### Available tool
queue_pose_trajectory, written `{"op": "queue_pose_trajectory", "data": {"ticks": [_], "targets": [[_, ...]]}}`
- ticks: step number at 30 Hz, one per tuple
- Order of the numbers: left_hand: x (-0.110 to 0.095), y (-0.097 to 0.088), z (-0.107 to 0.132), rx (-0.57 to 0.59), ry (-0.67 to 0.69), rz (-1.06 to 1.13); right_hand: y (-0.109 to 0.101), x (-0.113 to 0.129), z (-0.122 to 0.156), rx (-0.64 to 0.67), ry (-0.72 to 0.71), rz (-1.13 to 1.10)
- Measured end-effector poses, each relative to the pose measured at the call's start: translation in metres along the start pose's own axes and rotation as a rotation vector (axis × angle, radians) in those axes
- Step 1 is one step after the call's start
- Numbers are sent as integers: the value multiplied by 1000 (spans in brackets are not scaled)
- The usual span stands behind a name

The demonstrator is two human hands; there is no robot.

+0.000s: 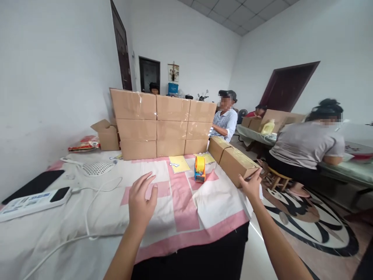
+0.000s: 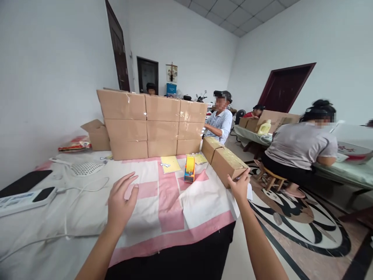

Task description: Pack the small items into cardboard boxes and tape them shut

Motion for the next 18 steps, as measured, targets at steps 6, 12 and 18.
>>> {"op": "queue_pose_trajectory", "data": {"ticks": [6, 12, 18], "targets": [[37, 4, 9, 35, -96, 13, 48, 45, -59, 333, 165, 260], [76, 44, 37, 229, -161, -8, 81, 92, -95, 662, 117, 249], [95, 76, 64, 435, -105, -241, 105, 186, -178, 502, -203, -75]]}}
Point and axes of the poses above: each hand's wrist, its own z-axis away from the middle knuckle, its own y-axis out of the palm, x = y × z, the point moved 6 cm from there along -z, towards the middle knuckle, and after that the axes turned 10 degrees about x, right-handed, at the moved point
